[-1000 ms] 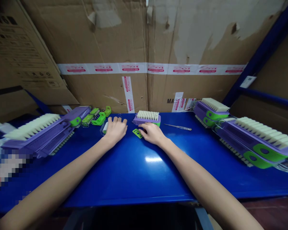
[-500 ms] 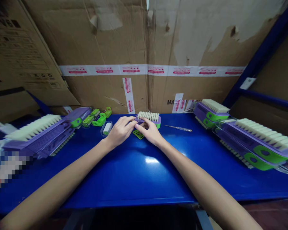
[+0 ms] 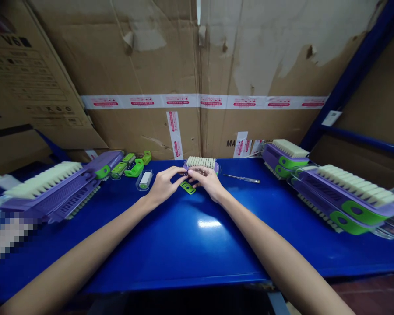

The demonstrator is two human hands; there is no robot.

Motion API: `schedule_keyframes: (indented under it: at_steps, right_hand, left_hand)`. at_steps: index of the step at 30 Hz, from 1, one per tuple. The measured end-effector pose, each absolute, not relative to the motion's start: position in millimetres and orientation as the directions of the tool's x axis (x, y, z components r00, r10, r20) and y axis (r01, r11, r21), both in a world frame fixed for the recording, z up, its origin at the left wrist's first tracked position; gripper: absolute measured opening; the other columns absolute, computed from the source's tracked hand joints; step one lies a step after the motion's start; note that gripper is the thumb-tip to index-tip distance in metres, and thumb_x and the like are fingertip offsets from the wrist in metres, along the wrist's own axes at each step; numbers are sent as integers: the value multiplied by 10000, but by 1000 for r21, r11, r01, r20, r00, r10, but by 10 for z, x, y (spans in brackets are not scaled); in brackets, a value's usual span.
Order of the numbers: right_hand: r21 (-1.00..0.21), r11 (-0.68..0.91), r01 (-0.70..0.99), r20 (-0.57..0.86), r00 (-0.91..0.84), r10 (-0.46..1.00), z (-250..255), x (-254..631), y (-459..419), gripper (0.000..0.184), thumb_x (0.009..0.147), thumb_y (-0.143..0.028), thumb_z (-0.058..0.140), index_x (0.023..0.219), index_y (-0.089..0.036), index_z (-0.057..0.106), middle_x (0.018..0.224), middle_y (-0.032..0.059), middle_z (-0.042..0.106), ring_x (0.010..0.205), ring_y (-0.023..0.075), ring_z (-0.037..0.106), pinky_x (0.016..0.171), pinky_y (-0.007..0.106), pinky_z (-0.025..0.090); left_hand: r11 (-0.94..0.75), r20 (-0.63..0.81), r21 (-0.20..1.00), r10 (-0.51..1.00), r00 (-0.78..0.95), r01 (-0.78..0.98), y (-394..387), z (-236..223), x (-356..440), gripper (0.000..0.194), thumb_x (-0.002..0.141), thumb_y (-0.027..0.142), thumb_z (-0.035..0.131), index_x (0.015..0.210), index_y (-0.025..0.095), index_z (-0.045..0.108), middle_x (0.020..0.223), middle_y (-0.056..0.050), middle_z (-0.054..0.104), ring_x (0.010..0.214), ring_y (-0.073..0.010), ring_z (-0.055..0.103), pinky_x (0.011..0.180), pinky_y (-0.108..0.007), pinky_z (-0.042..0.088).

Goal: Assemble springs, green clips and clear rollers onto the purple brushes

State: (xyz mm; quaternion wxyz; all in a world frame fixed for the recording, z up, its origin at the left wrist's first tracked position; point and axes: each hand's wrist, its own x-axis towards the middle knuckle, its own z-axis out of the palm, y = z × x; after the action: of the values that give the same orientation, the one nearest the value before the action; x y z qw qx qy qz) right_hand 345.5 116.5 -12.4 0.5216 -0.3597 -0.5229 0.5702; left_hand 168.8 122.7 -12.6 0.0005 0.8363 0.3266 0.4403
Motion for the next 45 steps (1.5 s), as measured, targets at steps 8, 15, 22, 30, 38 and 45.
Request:
schedule_keyframes:
  at_steps: [8,15,22,30,38,45]
  right_hand:
    - [-968,60,-243,107,-187,976,-126,3415,1148,424,722,-345,700,1085,-154,592,892,79,690,764,154,650,626,250,531]
    - [-549,569,612,700,-36,713,-186,3545,1198,688,773,-175,577,1418,-188,341,1326,182,463,1068,259,555,887,439,481]
    - [-170,466,868,741,-199,641,-169,3612,1223,238,882,-228,488,1035,-199,668,939,100,659,909,254,546,785,399,461]
    - [-362,534,764,726,-129,676,-149,3670,1256,95,811,-208,544,856,-196,627,873,58,654,830,211,565,750,324,457]
    - [6,617,787,519,-530,671,-83,3613,1131,302,852,-192,464,1094,-177,643,1000,109,657,947,249,521,821,372,402]
    - [109,655,748,276,-656,702,-78,3569,1065,386,791,-193,546,1169,-148,614,999,120,662,966,260,561,805,370,382]
  left_hand:
    - [-750,725,366,601,336,551,1205,-171,1727,233,826,194,606,1056,170,575,785,2,600,688,-113,572,680,-241,489]
    - [-764,840,314,501,210,564,1143,-57,1722,189,822,137,554,1002,159,606,763,5,558,672,-99,531,689,-234,471]
    - [-792,812,374,531,243,483,1149,-58,1693,242,862,193,533,1099,166,575,844,-20,577,732,-111,559,720,-256,490]
    - [-767,535,280,625,569,578,1232,-180,1629,206,827,231,556,1016,179,618,1034,-75,641,975,-210,571,908,-399,448]
    - [-738,318,93,658,682,669,1208,-209,1656,268,902,333,487,1100,197,606,1054,-96,625,1011,-250,543,844,-402,436]
    - [-636,318,289,769,555,715,1244,-181,1629,241,822,390,606,929,175,634,825,-51,609,764,-196,569,658,-287,417]
